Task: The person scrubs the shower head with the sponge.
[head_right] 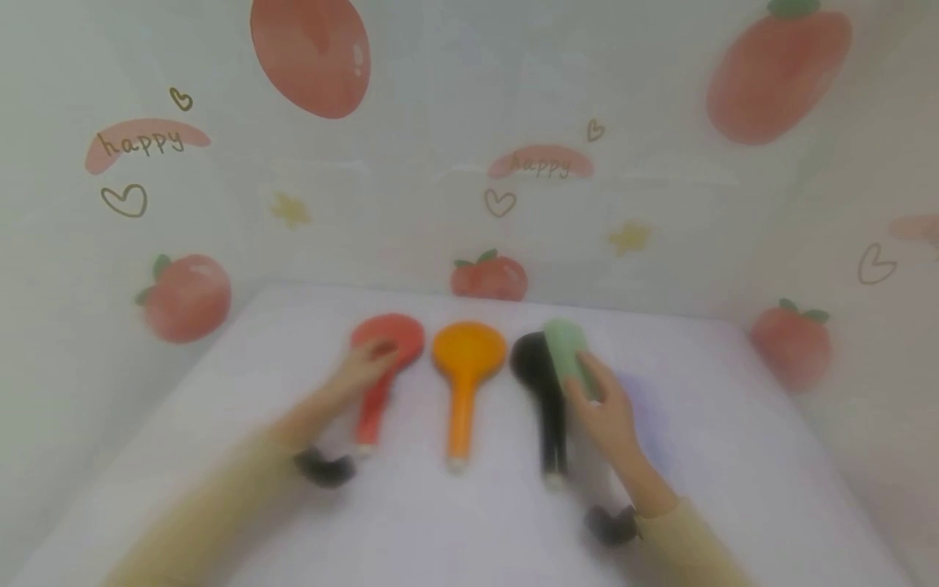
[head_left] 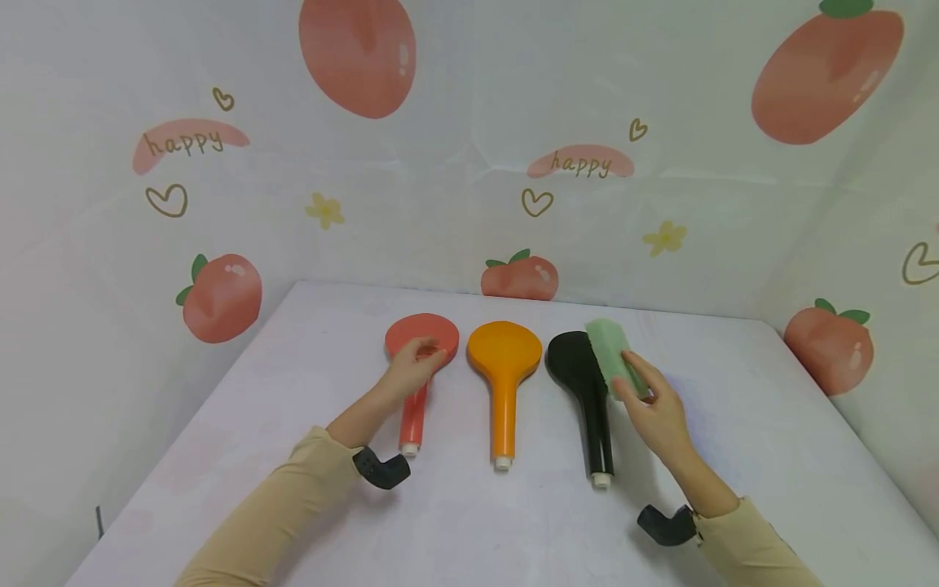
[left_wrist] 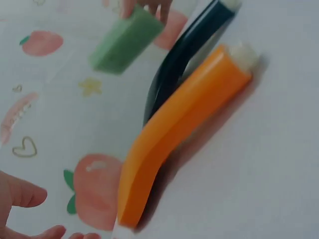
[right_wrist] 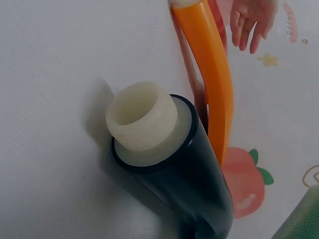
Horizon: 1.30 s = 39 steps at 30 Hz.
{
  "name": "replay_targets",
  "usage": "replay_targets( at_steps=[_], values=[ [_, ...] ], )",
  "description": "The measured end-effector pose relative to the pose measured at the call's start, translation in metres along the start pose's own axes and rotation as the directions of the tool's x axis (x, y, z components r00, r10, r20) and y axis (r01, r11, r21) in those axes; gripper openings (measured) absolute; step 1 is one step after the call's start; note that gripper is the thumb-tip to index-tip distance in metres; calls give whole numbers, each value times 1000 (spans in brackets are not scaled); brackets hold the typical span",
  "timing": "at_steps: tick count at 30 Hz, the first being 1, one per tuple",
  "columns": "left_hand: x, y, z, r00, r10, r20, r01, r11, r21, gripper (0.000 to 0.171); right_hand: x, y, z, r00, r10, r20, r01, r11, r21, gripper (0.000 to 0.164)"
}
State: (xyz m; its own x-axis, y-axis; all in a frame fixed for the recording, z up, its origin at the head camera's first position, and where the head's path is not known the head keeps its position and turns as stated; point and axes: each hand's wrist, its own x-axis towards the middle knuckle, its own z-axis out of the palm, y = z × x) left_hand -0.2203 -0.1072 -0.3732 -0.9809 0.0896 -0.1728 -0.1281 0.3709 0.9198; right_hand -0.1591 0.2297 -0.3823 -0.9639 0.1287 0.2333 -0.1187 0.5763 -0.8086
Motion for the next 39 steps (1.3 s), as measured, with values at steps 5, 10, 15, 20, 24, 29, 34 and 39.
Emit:
replay_targets(
  at_steps=[5, 10, 15, 20, 24, 29, 34, 39],
  values=[
    [-1, -5, 25, 988, -59, 145, 77, 990, -120, 48, 1, 0, 0, 1000, -9, 3, 9, 1000, 3, 47],
    [-1, -12, 48, 965, -137, 223, 175, 971, -161, 53, 0, 0, 2, 1000, -9, 18, 9, 1000, -2, 47],
    [5, -18, 63, 941, -186, 285, 253, 941, -223, 62, 0, 4, 4, 1000, -17, 11, 17, 1000, -7, 47],
    [9, -19, 72, 924, -204, 324, 307, 900, -308, 58, 0, 5, 6, 1000, -22, 14, 22, 1000, -11, 46],
    [8, -17, 78, 924, -217, 315, 314, 900, -301, 56, -2, 2, 5, 1000, -18, 26, 18, 1000, -8, 47],
    [11, -21, 83, 933, -203, 296, 274, 936, -222, 55, -3, 0, 4, 999, -20, 37, 20, 1000, 5, 47],
    [16, -26, 86, 939, -198, 283, 249, 956, -158, 54, -4, 1, 6, 999, -15, 31, 15, 1000, -1, 47],
    [16, -25, 86, 949, -207, 239, 251, 953, -170, 68, -5, 0, 5, 999, -3, 42, 3, 1000, -7, 47]
  ],
)
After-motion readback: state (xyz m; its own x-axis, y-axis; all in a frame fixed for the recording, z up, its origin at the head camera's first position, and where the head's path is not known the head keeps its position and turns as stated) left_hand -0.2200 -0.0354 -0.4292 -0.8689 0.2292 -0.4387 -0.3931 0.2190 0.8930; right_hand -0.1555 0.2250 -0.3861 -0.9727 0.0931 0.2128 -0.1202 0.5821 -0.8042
